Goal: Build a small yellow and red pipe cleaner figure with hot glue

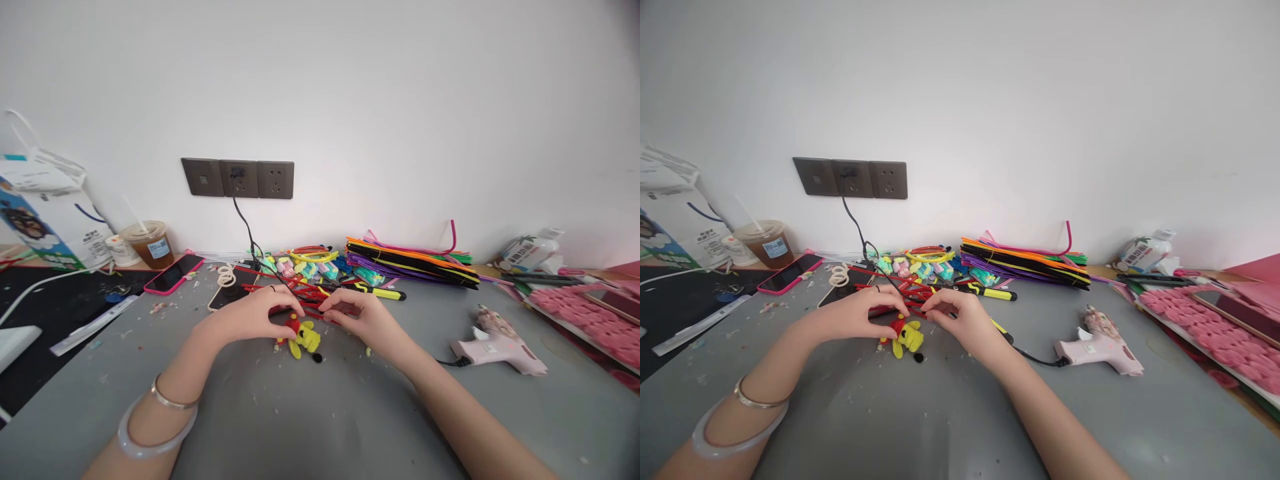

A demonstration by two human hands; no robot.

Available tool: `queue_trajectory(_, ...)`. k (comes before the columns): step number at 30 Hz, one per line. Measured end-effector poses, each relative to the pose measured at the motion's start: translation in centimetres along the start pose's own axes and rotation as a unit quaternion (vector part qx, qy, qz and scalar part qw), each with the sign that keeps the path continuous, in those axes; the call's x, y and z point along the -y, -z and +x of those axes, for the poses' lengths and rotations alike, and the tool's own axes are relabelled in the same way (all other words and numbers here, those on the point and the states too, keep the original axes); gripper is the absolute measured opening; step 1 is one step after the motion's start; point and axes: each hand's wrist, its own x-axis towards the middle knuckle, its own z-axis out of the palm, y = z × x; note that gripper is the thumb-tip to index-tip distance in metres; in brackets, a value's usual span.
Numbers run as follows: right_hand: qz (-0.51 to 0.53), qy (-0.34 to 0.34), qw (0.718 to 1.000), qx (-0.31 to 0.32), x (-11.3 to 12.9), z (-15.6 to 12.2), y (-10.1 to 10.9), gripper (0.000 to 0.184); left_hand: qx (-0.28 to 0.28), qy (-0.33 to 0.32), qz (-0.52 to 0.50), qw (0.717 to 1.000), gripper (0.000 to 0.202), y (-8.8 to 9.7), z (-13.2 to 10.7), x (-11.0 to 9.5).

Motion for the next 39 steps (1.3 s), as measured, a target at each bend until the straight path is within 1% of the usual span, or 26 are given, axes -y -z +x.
queue_trajectory(2, 0.030, -0.005, 0.999, -0.016, 0.2, -0.1, -0.3, 0.006, -0.049, 0.006, -0.001, 0.999, 0.019, -0.1, 0.1, -0.3)
queue_trajectory(4, 0.048, 0.006, 0.998, -0.039, 0.3, -0.2, -0.5, 0.007, -0.105, 0.012, -0.009, 0.994, 0.016, -0.5, 0.4, -0.7)
queue_trajectory(7, 0.055, 0.051, 0.994, -0.075, 0.4, -0.2, -0.7, 0.012, -0.172, 0.009, -0.033, 0.985, 0.014, -1.4, 0.8, -1.3)
queue_trajectory(9, 0.051, 0.076, 0.992, -0.081, 0.5, -0.2, -0.8, 0.015, -0.201, -0.006, -0.032, 0.979, 0.012, -1.9, 1.1, -1.7)
queue_trajectory(11, 0.041, 0.089, 0.992, -0.081, 0.6, -0.3, -1.0, 0.013, -0.219, -0.024, -0.036, 0.975, 0.009, -2.4, 1.3, -2.0)
queue_trajectory(15, 0.020, 0.099, 0.990, -0.098, 0.9, -0.5, -1.3, 0.008, -0.230, -0.050, -0.053, 0.970, 0.004, -3.0, 1.5, -2.5)
queue_trajectory(19, 0.023, 0.099, 0.991, -0.092, 0.7, -0.4, -1.1, 0.008, -0.257, -0.058, -0.038, 0.964, 0.010, -3.4, 1.6, -2.6)
queue_trajectory(21, -0.022, 0.097, 0.991, -0.090, 0.3, -0.2, -0.5, 0.011, -0.285, -0.064, -0.037, 0.956, 0.011, -3.5, 1.6, -2.6)
queue_trajectory(22, -0.065, 0.092, 0.988, -0.102, 0.1, -0.1, -0.1, 0.010, -0.304, -0.065, -0.037, 0.950, 0.011, -3.4, 1.6, -2.6)
queue_trajectory(24, -0.160, 0.070, 0.973, -0.148, -0.3, 0.1, 0.7, 0.006, -0.347, -0.065, -0.037, 0.935, 0.010, -3.2, 1.6, -2.6)
queue_trajectory(25, -0.195, 0.056, 0.963, -0.175, -0.3, 0.1, 1.1, 0.012, -0.369, -0.063, -0.040, 0.927, 0.009, -3.1, 1.6, -2.6)
queue_trajectory(26, -0.213, 0.045, 0.955, -0.201, -0.3, 0.1, 1.4, 0.017, -0.391, -0.058, -0.048, 0.917, 0.009, -3.0, 1.5, -2.6)
queue_trajectory(28, -0.210, 0.045, 0.945, -0.245, 0.0, 0.0, 1.7, 0.019, -0.422, -0.042, -0.082, 0.902, 0.009, -2.9, 1.5, -2.6)
queue_trajectory(30, -0.185, 0.081, 0.943, -0.265, 0.6, -0.2, 1.5, 0.016, -0.421, -0.027, -0.114, 0.899, 0.009, -3.0, 1.5, -2.6)
queue_trajectory(31, -0.174, 0.109, 0.943, -0.263, 0.9, -0.3, 1.3, 0.015, -0.412, -0.025, -0.118, 0.903, 0.008, -3.2, 1.6, -2.6)
queue_trajectory(33, -0.158, 0.170, 0.945, -0.229, 1.3, -0.4, 0.8, 0.013, -0.394, -0.036, -0.092, 0.914, 0.008, -3.7, 1.7, -2.6)
queue_trajectory(35, -0.144, 0.213, 0.950, -0.177, 1.4, -0.6, 0.1, 0.010, -0.384, -0.051, -0.062, 0.920, 0.009, -4.2, 1.8, -2.6)
queue_trajectory(37, -0.135, 0.229, 0.953, -0.146, 1.4, -0.6, -0.4, 0.008, -0.372, -0.064, -0.048, 0.925, 0.009, -4.5, 1.9, -2.7)
queue_trajectory(39, -0.130, 0.235, 0.953, -0.143, 1.4, -0.6, -0.6, 0.006, -0.364, -0.073, -0.041, 0.928, 0.009, -4.8, 2.0, -2.8)
